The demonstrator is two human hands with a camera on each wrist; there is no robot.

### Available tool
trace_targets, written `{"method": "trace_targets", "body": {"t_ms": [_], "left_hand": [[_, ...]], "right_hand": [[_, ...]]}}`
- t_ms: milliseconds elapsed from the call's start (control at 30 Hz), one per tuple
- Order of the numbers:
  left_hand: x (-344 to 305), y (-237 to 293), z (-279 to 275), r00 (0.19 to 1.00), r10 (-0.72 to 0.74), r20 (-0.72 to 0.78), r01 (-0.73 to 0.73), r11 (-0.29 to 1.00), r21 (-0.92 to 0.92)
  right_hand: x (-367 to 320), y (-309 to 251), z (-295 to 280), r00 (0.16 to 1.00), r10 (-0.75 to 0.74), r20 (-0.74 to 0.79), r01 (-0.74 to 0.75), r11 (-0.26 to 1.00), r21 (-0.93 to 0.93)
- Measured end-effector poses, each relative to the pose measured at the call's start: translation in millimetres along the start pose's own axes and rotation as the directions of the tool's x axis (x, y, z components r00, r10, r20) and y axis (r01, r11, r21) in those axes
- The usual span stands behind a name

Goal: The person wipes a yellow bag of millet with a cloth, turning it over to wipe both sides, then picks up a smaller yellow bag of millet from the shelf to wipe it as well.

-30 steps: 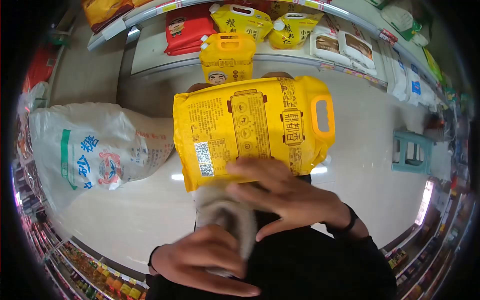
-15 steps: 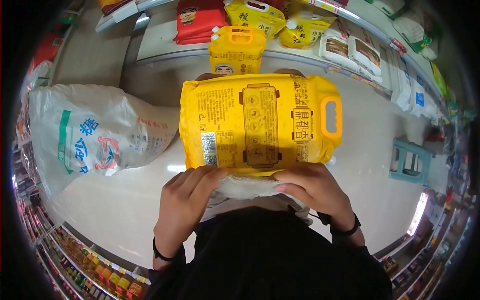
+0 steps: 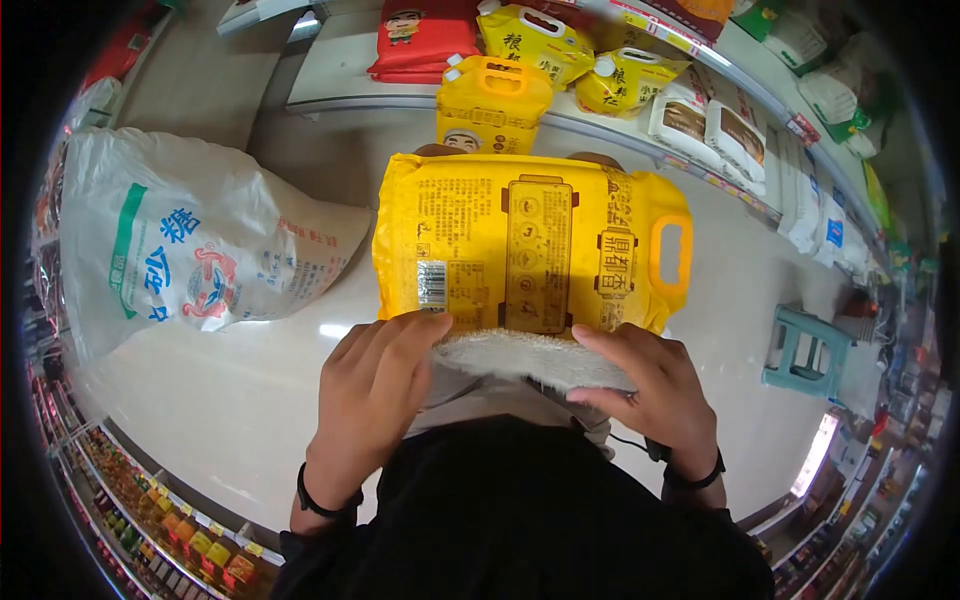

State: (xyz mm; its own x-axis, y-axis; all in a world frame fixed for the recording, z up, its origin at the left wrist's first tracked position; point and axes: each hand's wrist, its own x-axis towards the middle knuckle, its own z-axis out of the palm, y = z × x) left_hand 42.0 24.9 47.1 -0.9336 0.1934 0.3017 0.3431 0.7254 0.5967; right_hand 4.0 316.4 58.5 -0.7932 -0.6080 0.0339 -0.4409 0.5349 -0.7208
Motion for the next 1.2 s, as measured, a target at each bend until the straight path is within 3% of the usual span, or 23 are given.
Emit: {"method": "trace_targets", "body": {"t_ms": [100,167,233,300,400,467,533,600,633,700,767,800,867,1000,1033,1200], "left_hand": [[-5,-6,5,0.99,-0.052,0.133,0.043,0.997,0.066],[-11,-15,6,0.985,-0.045,0.167,0.043,0.999,0.013],[-12,-20,0,0.981,-0.038,0.189,0.045,0.998,-0.034],[-10,-16,-12,0.968,-0.069,0.243,0.128,0.963,-0.238],[-9,-12,-11,0.957,-0.058,0.283,0.17,0.904,-0.391],[-3,-4,-5,0.959,-0.059,0.277,0.153,0.931,-0.33],[4,-5,-2,0.961,-0.054,0.272,0.131,0.953,-0.273],[3,-14,-5,0.914,0.016,0.405,0.018,0.997,-0.08],[2,-16,-7,0.909,0.015,0.416,0.024,0.996,-0.089],[1,-17,-7,0.925,0.092,0.369,-0.001,0.971,-0.238],[-6,-15,-4,0.924,0.055,0.379,0.082,0.939,-0.334],[-4,-14,-6,0.918,0.044,0.395,0.126,0.91,-0.395],[-6,-14,-4,0.909,0.015,0.416,0.201,0.86,-0.47],[-1,-18,-8,0.885,0.129,0.448,0.133,0.851,-0.509],[4,-12,-9,0.91,0.102,0.402,0.134,0.845,-0.518],[26,1,-12,0.965,0.085,0.249,0.076,0.815,-0.574]], "right_hand": [[-6,12,-3,0.999,-0.014,0.041,0.016,0.998,-0.056],[-13,16,-6,0.995,-0.035,0.093,0.043,0.996,-0.082],[-17,17,-11,0.99,0.065,0.128,-0.068,0.997,0.021],[-25,18,-17,0.989,0.101,0.108,-0.112,0.989,0.096],[-25,15,-19,0.985,0.164,0.055,-0.172,0.96,0.22],[-20,8,-12,0.982,0.191,0.014,-0.188,0.946,0.264],[-13,-1,2,0.966,0.225,-0.125,-0.192,0.954,0.23],[-17,9,-2,0.986,0.158,-0.052,-0.148,0.977,0.155],[-19,14,-5,0.996,0.085,0.029,-0.087,0.992,0.086],[-22,15,-12,0.99,0.085,0.117,-0.093,0.994,0.064],[-27,18,-11,0.99,0.019,0.141,-0.036,0.992,0.123],[-27,19,-6,0.999,-0.005,0.047,-0.003,0.983,0.183],[-27,16,-7,1.0,0.003,0.023,-0.006,0.991,0.136],[-31,15,-6,0.998,0.047,0.044,-0.053,0.986,0.155],[-30,15,-5,0.997,0.053,0.051,-0.063,0.975,0.214],[-22,6,-7,0.983,0.113,0.142,-0.125,0.989,0.075]]}}
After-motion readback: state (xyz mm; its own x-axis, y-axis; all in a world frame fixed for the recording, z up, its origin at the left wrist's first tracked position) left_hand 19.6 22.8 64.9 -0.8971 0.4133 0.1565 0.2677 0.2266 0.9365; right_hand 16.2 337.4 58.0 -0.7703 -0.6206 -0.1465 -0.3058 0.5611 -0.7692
